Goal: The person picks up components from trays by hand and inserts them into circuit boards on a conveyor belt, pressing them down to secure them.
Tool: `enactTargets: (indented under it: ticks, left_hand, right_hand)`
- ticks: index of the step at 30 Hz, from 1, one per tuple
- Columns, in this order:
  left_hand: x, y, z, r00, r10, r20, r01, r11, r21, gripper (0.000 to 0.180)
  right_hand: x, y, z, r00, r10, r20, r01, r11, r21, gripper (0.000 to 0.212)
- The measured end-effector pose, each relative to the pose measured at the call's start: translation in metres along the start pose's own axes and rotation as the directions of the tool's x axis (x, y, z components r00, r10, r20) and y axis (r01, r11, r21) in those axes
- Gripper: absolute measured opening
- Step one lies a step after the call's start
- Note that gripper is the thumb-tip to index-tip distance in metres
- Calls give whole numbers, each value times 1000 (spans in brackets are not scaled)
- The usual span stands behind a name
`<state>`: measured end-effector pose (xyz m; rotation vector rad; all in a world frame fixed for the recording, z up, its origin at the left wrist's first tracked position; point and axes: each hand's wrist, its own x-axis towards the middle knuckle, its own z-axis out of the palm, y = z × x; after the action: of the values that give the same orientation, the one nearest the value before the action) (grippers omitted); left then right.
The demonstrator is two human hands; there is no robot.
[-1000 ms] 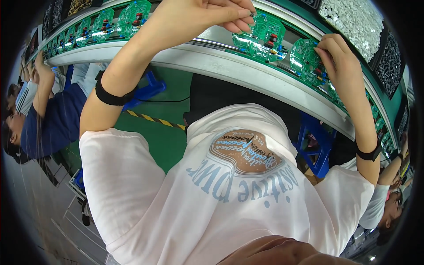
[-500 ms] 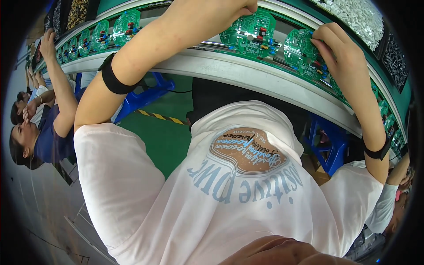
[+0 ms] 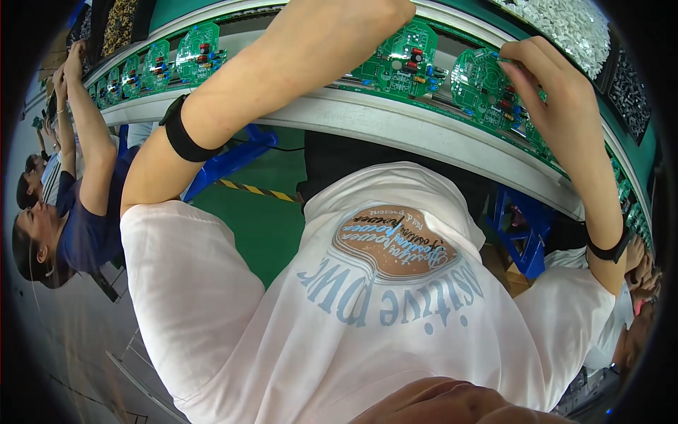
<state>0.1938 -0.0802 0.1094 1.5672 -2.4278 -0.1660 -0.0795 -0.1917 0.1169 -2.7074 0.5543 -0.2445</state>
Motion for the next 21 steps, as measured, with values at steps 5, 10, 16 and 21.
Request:
enactTargets:
  ticks: [5, 10, 16, 21]
  left_hand:
    - [6, 8, 1, 999, -12, 32, 10, 997, 75, 5]
    - [3, 7, 15, 998, 55, -39, -46, 976, 211, 15]
    - [8, 3, 17, 990, 96, -103, -79, 985, 155, 19]
    - [11, 0, 16, 995, 70, -70, -59, 988, 145, 9]
  right_hand:
    - [11, 4, -16, 1000, -27, -13, 27, 1000, -8, 13]
    - [59, -37, -44, 993, 119, 8, -118, 992, -34, 7]
    - [89, -13, -31, 994, -37, -99, 22, 990, -141, 8]
    - [107, -8, -15, 991, -55, -122, 33, 984, -174, 8]
